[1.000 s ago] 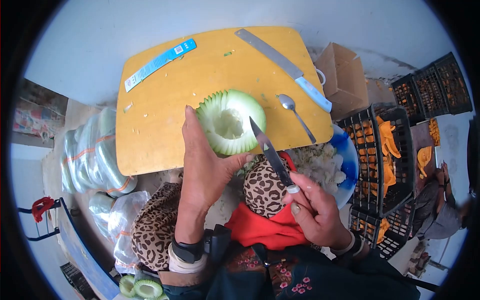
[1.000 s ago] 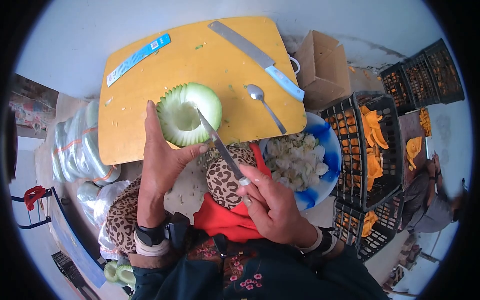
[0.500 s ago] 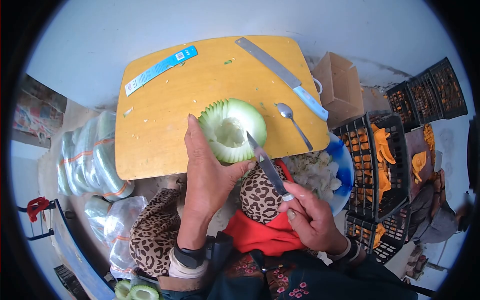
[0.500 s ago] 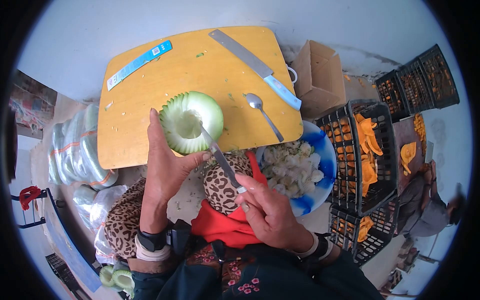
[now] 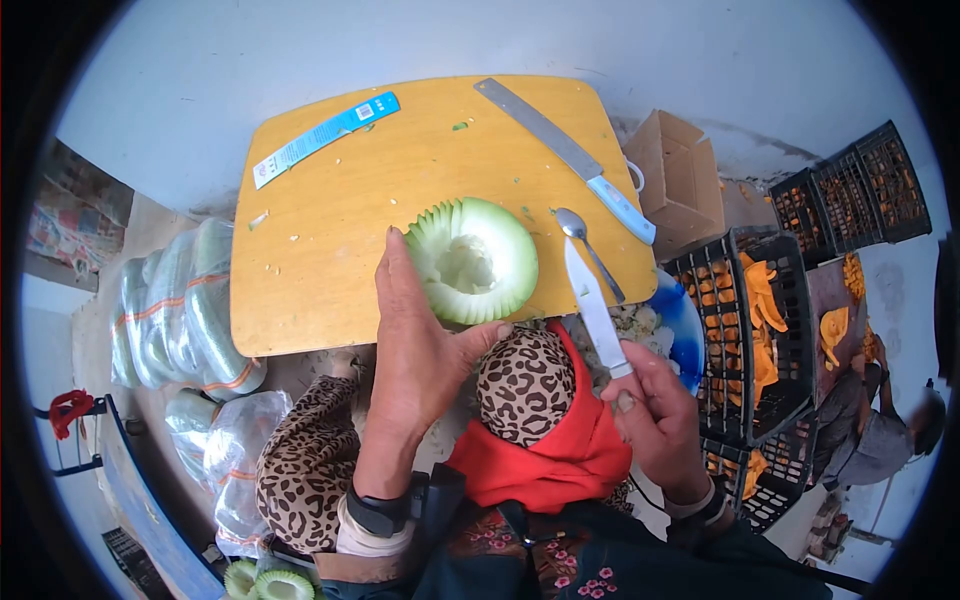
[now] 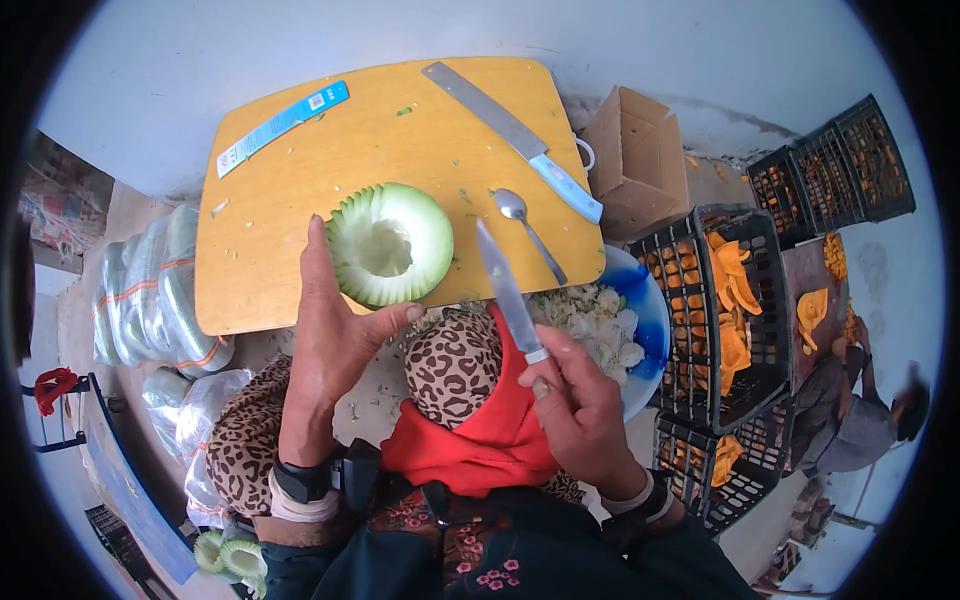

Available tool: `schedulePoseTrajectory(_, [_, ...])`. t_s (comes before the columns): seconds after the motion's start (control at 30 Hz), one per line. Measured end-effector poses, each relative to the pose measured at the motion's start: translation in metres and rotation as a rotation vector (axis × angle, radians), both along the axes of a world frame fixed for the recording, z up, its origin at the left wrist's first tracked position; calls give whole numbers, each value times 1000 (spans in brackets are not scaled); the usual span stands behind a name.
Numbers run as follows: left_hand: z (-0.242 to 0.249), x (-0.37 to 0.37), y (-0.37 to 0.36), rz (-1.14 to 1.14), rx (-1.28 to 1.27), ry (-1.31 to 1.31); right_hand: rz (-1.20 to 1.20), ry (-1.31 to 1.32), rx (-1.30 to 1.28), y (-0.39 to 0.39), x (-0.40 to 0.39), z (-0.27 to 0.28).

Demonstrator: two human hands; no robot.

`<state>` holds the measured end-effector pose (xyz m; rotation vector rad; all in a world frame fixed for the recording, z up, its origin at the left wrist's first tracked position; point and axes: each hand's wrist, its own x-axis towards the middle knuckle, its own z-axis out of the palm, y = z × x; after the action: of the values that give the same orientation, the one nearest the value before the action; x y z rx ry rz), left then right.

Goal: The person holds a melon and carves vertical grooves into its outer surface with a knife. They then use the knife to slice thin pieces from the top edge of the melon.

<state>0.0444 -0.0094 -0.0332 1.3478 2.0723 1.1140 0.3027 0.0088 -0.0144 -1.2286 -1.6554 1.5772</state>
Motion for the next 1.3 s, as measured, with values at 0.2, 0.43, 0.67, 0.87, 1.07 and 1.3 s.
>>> schedulePoseTrajectory(0.2, [4, 1, 0, 14, 18, -42, 273, -16, 272, -8, -12, 2])
schedulePoseTrajectory(0.43, [2, 0, 8, 29, 38, -28, 188, -84, 331, -8, -20, 4])
schedulePoseTrajectory(0.67, [-3, -10, 17, 34, 119, -194, 179, -58, 289, -3, -24, 5])
schedulePoseTrajectory(0.87, [-7, -17, 22, 5, 110, -223, 194, -12, 260, -1, -23, -2])
schedulePoseTrajectory(1.07, [1, -17, 18, -76, 20, -102, 197, -3, 240, -1, -21, -2])
schedulePoseTrajectory(1.3, [10, -9, 15, -14, -71, -70, 204, -27, 306, -1, -22, 8])
